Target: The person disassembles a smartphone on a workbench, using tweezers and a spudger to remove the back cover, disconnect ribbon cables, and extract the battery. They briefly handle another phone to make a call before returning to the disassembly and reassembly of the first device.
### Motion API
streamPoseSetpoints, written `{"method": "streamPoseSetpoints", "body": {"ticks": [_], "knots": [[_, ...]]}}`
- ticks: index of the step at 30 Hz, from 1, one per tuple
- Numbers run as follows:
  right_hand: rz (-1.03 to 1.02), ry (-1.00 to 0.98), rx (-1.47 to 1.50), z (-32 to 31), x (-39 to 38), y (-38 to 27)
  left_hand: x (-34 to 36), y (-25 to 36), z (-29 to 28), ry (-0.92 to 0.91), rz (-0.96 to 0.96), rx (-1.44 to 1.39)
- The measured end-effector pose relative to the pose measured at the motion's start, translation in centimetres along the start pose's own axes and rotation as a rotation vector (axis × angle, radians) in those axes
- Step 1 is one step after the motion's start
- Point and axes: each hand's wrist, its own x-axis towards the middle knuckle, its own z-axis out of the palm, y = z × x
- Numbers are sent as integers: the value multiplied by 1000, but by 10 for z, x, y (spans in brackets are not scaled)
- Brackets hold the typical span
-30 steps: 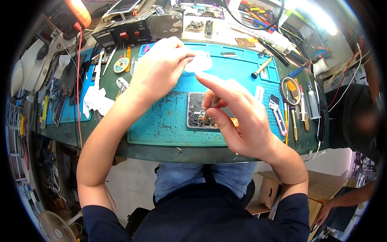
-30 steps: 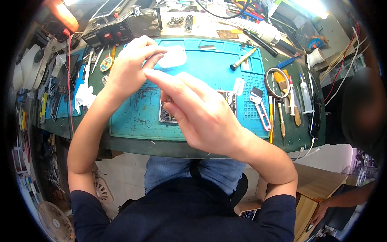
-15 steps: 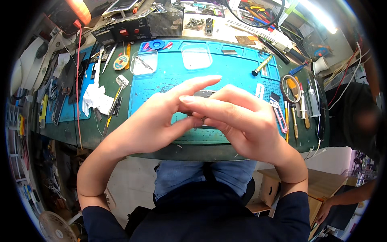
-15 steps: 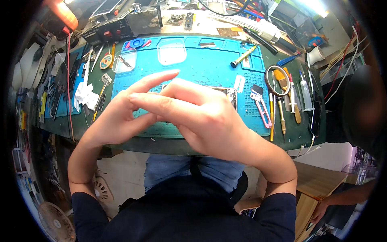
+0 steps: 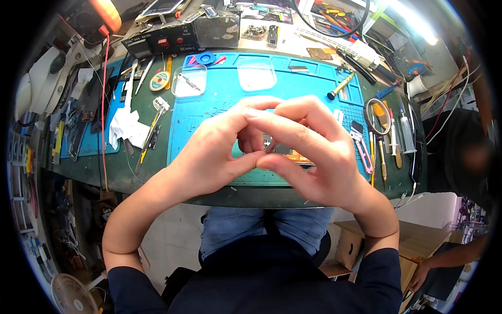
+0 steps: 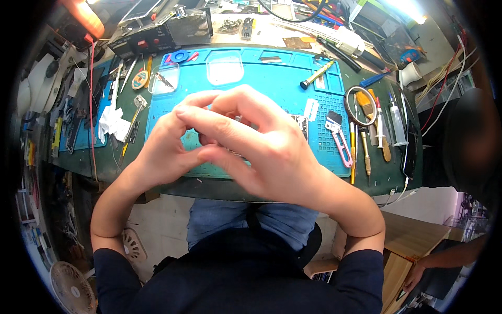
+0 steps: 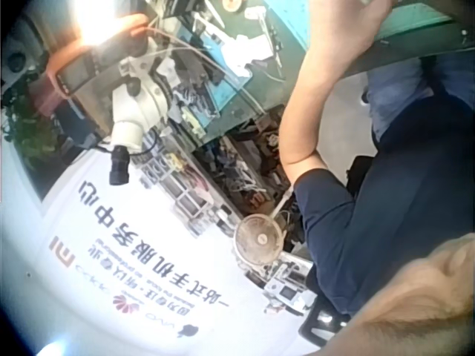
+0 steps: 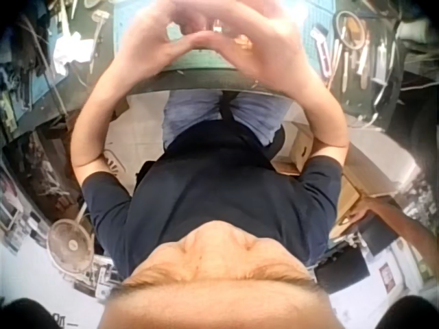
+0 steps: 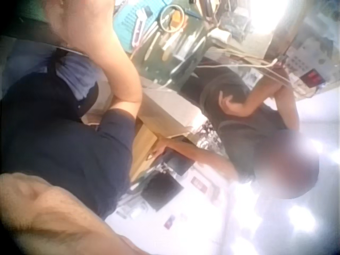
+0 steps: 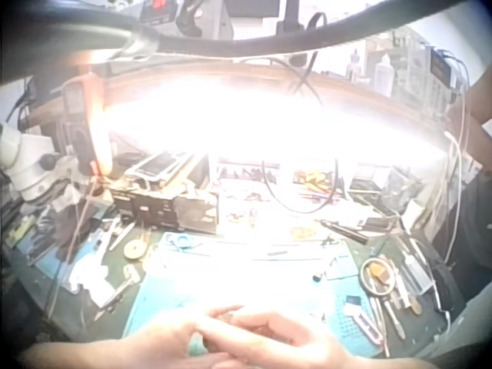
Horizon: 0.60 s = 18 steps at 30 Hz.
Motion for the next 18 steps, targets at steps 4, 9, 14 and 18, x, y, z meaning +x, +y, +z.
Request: {"method": "streamPoseSetpoints", "body": {"ticks": [4,9,14,18], "knots": [[105,-93,71,-5,-3,-2,-1,5,0,4,34,41],[25,-29,61,0,-1,-2,3,6,-3,-60,13,58],[48,-34,95,1,-4,5,-1,4,0,-15,84,11],[-24,13,13,6,-4,7,1,1,-5,-98,-7,81]]}}
